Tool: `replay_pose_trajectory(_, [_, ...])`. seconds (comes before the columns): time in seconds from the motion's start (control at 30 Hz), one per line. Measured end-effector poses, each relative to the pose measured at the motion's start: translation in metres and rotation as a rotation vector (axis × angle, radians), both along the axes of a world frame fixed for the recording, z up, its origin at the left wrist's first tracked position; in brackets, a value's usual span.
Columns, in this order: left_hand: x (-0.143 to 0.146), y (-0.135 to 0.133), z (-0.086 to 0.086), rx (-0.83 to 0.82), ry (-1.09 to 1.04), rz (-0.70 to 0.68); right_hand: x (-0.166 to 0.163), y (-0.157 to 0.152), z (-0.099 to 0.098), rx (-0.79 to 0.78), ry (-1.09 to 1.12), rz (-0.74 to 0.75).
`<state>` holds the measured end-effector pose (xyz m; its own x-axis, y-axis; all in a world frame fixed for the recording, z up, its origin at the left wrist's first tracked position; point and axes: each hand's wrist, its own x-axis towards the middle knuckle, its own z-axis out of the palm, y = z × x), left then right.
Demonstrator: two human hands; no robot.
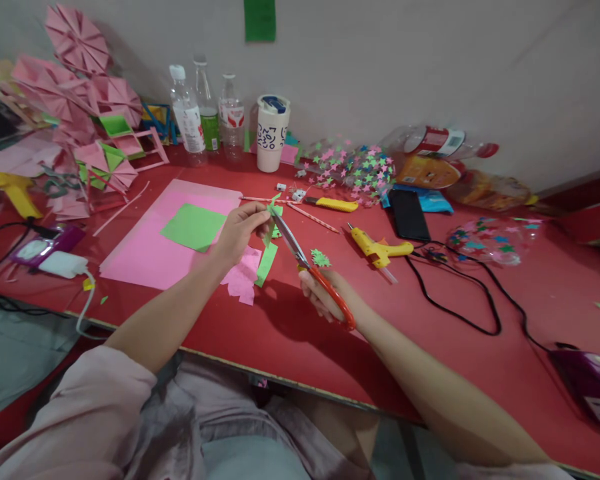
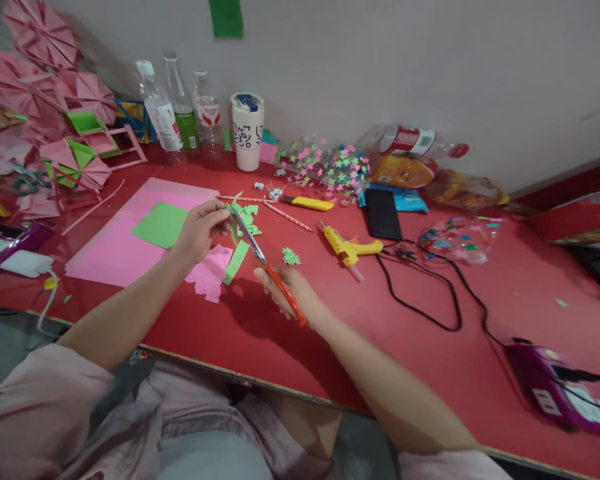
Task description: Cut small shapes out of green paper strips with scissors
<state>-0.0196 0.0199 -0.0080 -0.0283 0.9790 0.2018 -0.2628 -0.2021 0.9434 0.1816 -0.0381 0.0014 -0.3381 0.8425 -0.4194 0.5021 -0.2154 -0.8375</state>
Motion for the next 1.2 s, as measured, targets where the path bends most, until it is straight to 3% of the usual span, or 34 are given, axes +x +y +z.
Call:
replay_pose_trajectory(0.57, [-0.003, -0.002, 0.008, 0.007, 0.058, 0.046, 0.003, 0.004, -0.005, 0.018, 0.022, 0.034])
replay_pose_trajectory(0.9, [0.000, 0.003, -0.003, 0.076, -0.040, 0.054, 0.001, -0.005, 0.006, 0.082, 0.094, 0.097])
replay_pose_trajectory(1.2, [0.006, 0.002, -0.007, 0.034, -0.110, 0.018, -0.001, -0.006, 0.003, 0.059, 0.096, 0.063])
